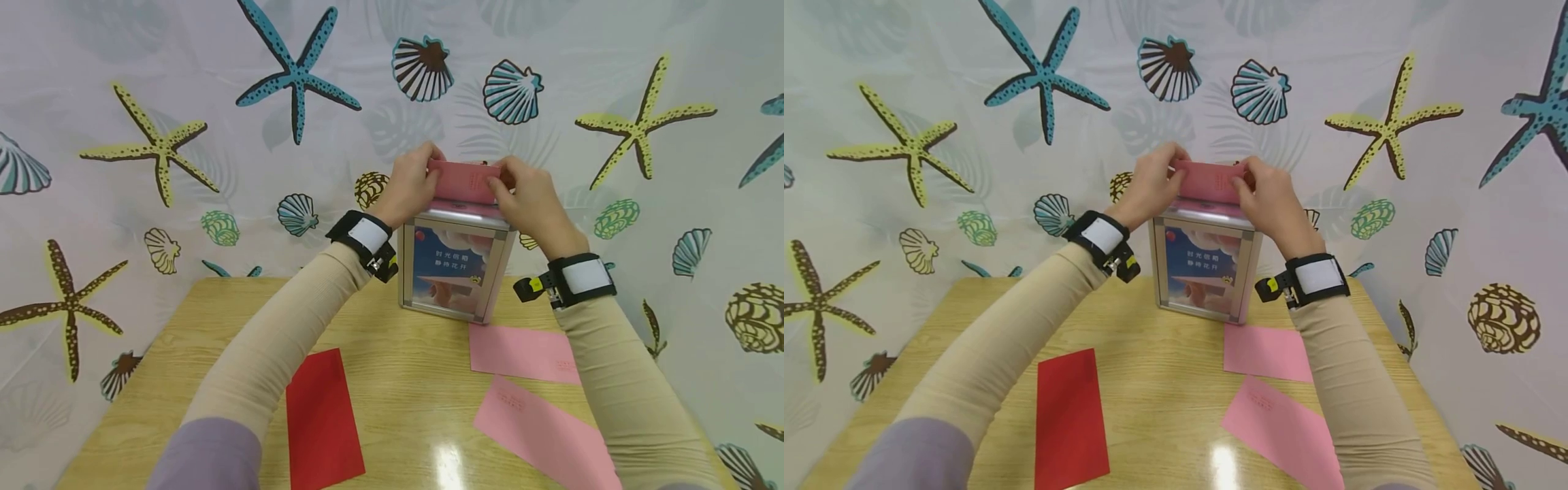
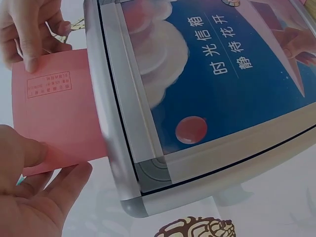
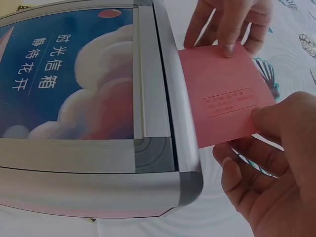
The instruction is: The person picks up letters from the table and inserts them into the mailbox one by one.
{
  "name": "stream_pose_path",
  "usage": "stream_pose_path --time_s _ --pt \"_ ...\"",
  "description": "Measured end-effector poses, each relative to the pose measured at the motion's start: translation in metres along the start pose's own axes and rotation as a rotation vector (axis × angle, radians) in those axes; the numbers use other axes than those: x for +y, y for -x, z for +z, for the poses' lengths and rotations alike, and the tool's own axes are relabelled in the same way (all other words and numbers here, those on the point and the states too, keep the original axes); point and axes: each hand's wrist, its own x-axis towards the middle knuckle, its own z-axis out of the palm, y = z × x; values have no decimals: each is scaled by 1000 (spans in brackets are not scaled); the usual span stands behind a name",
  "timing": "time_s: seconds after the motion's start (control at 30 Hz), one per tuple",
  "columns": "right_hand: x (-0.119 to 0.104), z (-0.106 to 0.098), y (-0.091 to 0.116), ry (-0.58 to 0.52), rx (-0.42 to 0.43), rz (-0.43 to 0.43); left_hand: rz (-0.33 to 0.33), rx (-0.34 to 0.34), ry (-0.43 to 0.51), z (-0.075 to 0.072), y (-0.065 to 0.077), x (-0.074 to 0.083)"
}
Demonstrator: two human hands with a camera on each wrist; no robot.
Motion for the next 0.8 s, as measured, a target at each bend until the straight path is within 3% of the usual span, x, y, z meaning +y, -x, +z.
stream_pose_path --time_s 0.37,0.8 --pt "-3 -3 -3 12 16 -41 -26 -24 -16 7 0 -8" --pt "2 6 -2 130 -108 -28 -12 -103 -40 16 0 -7"
